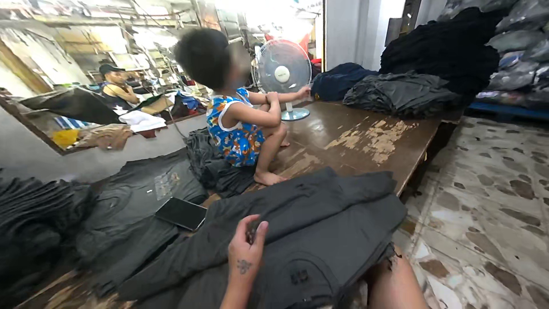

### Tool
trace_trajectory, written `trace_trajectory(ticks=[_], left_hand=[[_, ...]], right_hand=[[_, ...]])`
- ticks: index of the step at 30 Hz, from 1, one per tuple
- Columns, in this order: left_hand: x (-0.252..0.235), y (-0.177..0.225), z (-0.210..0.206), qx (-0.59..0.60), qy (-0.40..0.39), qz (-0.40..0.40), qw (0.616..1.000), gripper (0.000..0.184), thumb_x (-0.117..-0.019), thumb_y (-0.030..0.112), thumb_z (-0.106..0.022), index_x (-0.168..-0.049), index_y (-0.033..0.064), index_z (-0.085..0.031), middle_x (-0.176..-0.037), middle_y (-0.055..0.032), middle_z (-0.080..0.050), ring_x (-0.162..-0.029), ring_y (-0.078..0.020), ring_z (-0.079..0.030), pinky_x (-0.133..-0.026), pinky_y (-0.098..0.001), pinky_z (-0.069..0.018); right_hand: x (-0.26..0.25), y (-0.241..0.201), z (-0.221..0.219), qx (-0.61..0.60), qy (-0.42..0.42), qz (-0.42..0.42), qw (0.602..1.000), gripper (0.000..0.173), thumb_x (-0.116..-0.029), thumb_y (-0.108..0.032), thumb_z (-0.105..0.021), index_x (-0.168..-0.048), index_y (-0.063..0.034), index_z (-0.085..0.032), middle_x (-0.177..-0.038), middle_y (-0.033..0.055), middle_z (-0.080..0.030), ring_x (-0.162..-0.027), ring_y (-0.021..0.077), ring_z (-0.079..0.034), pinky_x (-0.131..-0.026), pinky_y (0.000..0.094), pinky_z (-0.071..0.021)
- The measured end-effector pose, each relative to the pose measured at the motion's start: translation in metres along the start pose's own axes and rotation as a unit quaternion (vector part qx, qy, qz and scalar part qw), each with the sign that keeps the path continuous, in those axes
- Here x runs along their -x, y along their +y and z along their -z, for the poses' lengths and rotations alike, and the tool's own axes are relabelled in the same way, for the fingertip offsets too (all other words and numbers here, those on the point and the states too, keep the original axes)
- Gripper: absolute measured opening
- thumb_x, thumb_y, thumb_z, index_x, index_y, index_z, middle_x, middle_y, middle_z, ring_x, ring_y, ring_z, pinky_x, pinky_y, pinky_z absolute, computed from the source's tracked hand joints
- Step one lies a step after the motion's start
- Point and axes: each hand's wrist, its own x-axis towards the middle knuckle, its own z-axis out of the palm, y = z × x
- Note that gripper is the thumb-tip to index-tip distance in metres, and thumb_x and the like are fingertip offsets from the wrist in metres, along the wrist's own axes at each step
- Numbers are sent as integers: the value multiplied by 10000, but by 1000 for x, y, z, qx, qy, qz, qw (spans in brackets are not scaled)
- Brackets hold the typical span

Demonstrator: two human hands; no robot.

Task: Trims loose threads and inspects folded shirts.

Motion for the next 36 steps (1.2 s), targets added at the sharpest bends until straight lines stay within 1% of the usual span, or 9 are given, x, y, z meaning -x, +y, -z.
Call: trace_trajectory(ticks=[4, 6, 8, 11, 14, 20, 27, 31, 36], left_hand=[[42, 41, -22, -149, -304, 18, 941, 346, -1046, 186, -490, -1344, 109, -648, -1108, -159, -729, -961, -329, -719, -832, -564, -567], [70, 53, -38, -201, -432, 50, 878, 425, -1038, 237, -501, -1456, 216, -573, -1400, -187, -599, -1087, -402, -685, -880, -609, -546], [90, 68, -42, -125, -472, 48, 871, 422, -1050, 220, -498, -1464, 199, -574, -1550, -246, -436, -1116, -429, -672, -901, -579, -552], [103, 64, -41, 122, -445, 38, 886, 377, -1046, 100, -448, -1360, -30, -611, -1391, -335, -511, -1105, -384, -631, -932, -484, -524], [115, 40, -45, 178, -389, 50, 903, 372, -1051, 87, -458, -1370, -49, -594, -1343, -264, -601, -1087, -299, -677, -953, -439, -548], [120, 23, -45, 346, -314, 114, 877, 384, -1060, 99, -417, -1364, -109, -525, -1092, -82, -685, -759, 17, -617, -732, -195, -535], [114, 32, -41, 439, -311, 216, 815, 419, -1050, 95, -345, -1419, -92, -411, -1119, -2, -659, -710, 44, -597, -678, -162, -523], [117, 23, -44, 508, -289, 298, 755, 433, -1031, 88, -302, -1445, 0, -394, -1100, 12, -713, -680, 6, -639, -661, -184, -548], [118, 35, -41, 439, -316, 218, 813, 450, -1050, 97, -367, -1446, -116, -377, -1164, -39, -633, -746, 51, -586, -668, -149, -494]], right_hand=[[-1, 6, 22, 7, 66, -33, 997, 437, -1016, -291, -545, -911, 90, -731, -952, 255, -741, -933, 308, -745, -919, 410, -575], [-9, 14, 28, 8, 105, -3, 994, 436, -1040, -301, -536, -893, 61, -728, -901, 222, -741, -911, 243, -741, -913, 344, -571], [-19, 24, 30, 4, 124, 38, 992, 406, -1071, -311, -516, -889, -2, -707, -861, 156, -733, -907, 144, -721, -902, 251, -554], [-34, 33, 27, -13, 118, 65, 991, 331, -1059, -310, -557, -913, -54, -708, -858, 91, -732, -912, 85, -711, -882, 202, -553], [-39, 40, 16, -29, 110, 85, 990, 254, -1049, -315, -583, -971, -107, -707, -916, 27, -740, -948, 53, -712, -882, 205, -575], [-40, 38, -7, 3, 104, 91, 990, 192, -1026, -233, -621, -933, -80, -690, -890, 29, -714, -943, 42, -690, -885, 167, -549], [-42, 49, -28, 111, 63, 31, 991, 191, -932, -205, -721, -1098, -112, -698, -1035, 134, -664, -1116, 169, -626, -1021, 215, -474], [-43, 66, -36, 127, 72, 76, 986, 95, -994, -217, -656, -1053, -158, -702, -1043, 63, -654, -1126, 121, -611, -1042, 203, -459], [-45, 50, -23, 38, 64, 44, 996, 195, -1019, -228, -607, -891, -86, -646, -937, 70, -619, -1043, 91, -609, -979, 151, -465]])
